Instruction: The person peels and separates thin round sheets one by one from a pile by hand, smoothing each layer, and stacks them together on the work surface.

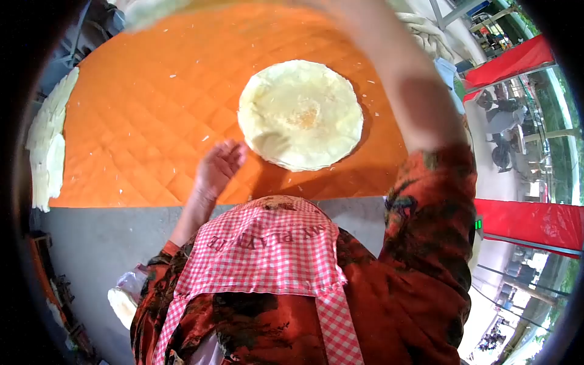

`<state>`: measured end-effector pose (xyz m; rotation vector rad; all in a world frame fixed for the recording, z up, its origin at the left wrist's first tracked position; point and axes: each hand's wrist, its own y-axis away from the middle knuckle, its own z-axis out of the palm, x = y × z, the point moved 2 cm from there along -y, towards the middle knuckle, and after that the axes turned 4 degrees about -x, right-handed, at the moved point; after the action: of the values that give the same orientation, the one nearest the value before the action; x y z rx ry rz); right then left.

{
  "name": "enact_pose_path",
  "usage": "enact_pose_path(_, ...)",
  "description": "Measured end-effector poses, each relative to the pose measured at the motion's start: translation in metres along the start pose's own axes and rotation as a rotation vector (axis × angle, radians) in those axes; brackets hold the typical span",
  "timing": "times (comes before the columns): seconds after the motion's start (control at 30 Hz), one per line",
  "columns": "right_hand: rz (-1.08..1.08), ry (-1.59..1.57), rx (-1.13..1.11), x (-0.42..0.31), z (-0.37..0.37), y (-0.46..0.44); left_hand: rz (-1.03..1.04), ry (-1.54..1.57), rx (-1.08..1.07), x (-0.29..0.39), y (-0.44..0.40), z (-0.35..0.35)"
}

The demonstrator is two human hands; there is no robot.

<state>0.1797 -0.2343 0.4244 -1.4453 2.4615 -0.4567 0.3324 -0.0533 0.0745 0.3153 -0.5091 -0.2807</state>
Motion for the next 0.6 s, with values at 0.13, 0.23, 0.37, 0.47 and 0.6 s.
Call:
enact_pose_path(0.13,-0.042,0.187,-0.081,0.027,0.09,0.143,-0.073,0.007,0.168,-0.095,-0.008,0.017)
enact_pose_path(0.23,0.09,0.035,-0.158,0.054,0.192,0.243,-0.004,-0.038,0.255,-0.132,-0.006,0.04)
enact_pose_path(0.37,0.158,-0.191,-0.3,0.063,0.273,0.321,0.101,-0.057,0.266,-0.158,0.004,0.056)
enact_pose_path(0.47,0.212,-0.301,-0.138,0.068,0.271,0.322,0.148,-0.078,0.282,-0.172,0.002,0.06)
enact_pose_path(0.6,0.375,-0.295,-0.389,0.122,0.233,0.264,0.203,-0.198,0.368,-0.175,-0.003,0.066)
